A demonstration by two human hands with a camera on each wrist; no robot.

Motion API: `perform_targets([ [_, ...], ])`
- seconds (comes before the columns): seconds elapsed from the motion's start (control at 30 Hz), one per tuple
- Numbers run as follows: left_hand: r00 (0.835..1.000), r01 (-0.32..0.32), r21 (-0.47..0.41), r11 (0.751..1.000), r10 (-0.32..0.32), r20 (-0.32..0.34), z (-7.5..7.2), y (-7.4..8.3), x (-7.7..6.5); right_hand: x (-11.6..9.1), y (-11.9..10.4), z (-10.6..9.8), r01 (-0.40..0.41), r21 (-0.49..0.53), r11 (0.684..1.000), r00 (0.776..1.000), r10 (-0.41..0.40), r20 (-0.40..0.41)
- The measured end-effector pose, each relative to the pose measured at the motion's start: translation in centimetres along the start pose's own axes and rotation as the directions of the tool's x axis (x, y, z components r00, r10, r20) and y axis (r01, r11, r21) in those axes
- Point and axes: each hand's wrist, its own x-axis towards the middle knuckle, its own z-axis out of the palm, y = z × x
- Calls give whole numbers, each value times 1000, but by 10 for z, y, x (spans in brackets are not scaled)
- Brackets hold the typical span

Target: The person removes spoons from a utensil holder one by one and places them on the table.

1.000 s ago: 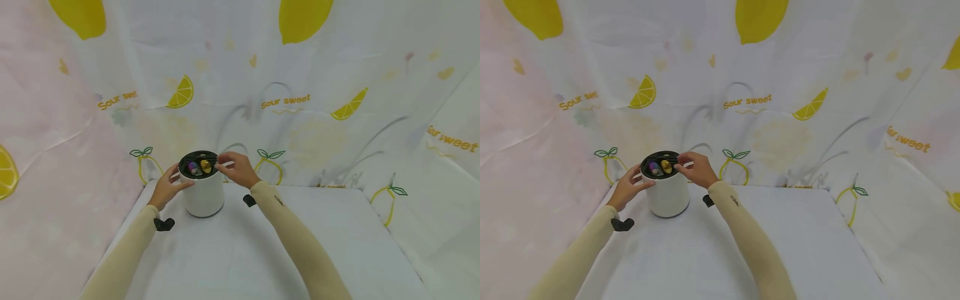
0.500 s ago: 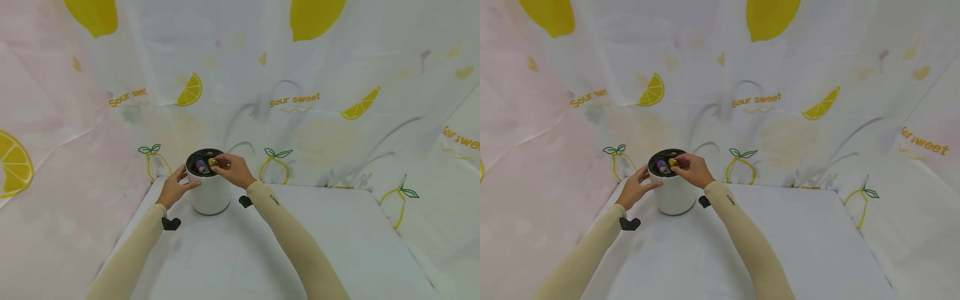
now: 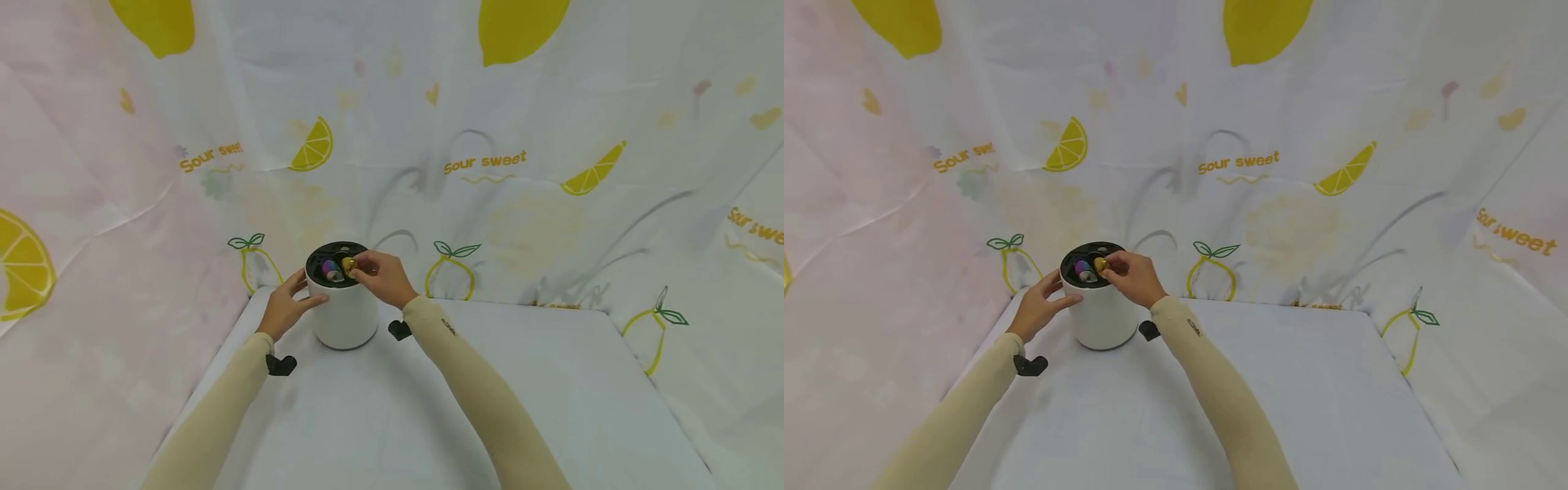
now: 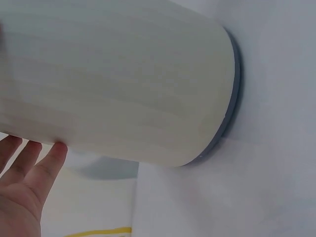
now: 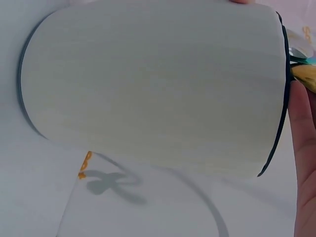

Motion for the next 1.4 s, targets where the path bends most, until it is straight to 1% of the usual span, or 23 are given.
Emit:
perform_targets([
  [0.17,1000,6,17,1000,-6,0,1,0,-1,-1,-1,0,-28,9,1000,1000,28,3],
  [0.43,1000,9,17,1000,-9,-5,2,0,0,1,-7,-3,-30,31,999,999,30,-13],
  [0.57,1000,25,20,999,-25,2,4,-1,-1,1,-12,-10,-33,41,999,999,34,-18],
  [0.63,1000,25,25,999,-25,6,5,-1,-1,2,-16,-14,-32,62,998,999,33,-22],
  [0.7,1000,17,31,999,-18,5,4,-3,-1,3,-20,-18,-29,82,996,999,32,-30],
  [0.87,1000,-3,5,1000,3,2,2,-6,1,9,-30,-31,-10,133,991,999,17,-50],
  [1.0,1000,-5,-7,1000,5,2,2,-8,2,17,-42,-41,-6,201,980,998,19,-63],
  [1.1,1000,-7,-13,1000,7,0,2,-8,2,23,-53,-51,8,277,961,997,14,-77],
  [1.27,1000,-5,-12,1000,6,3,2,-7,2,28,-76,-72,73,386,919,991,-22,-135],
  [1.4,1000,0,14,1000,0,5,2,-6,2,27,-93,-91,126,424,897,982,-51,-184],
])
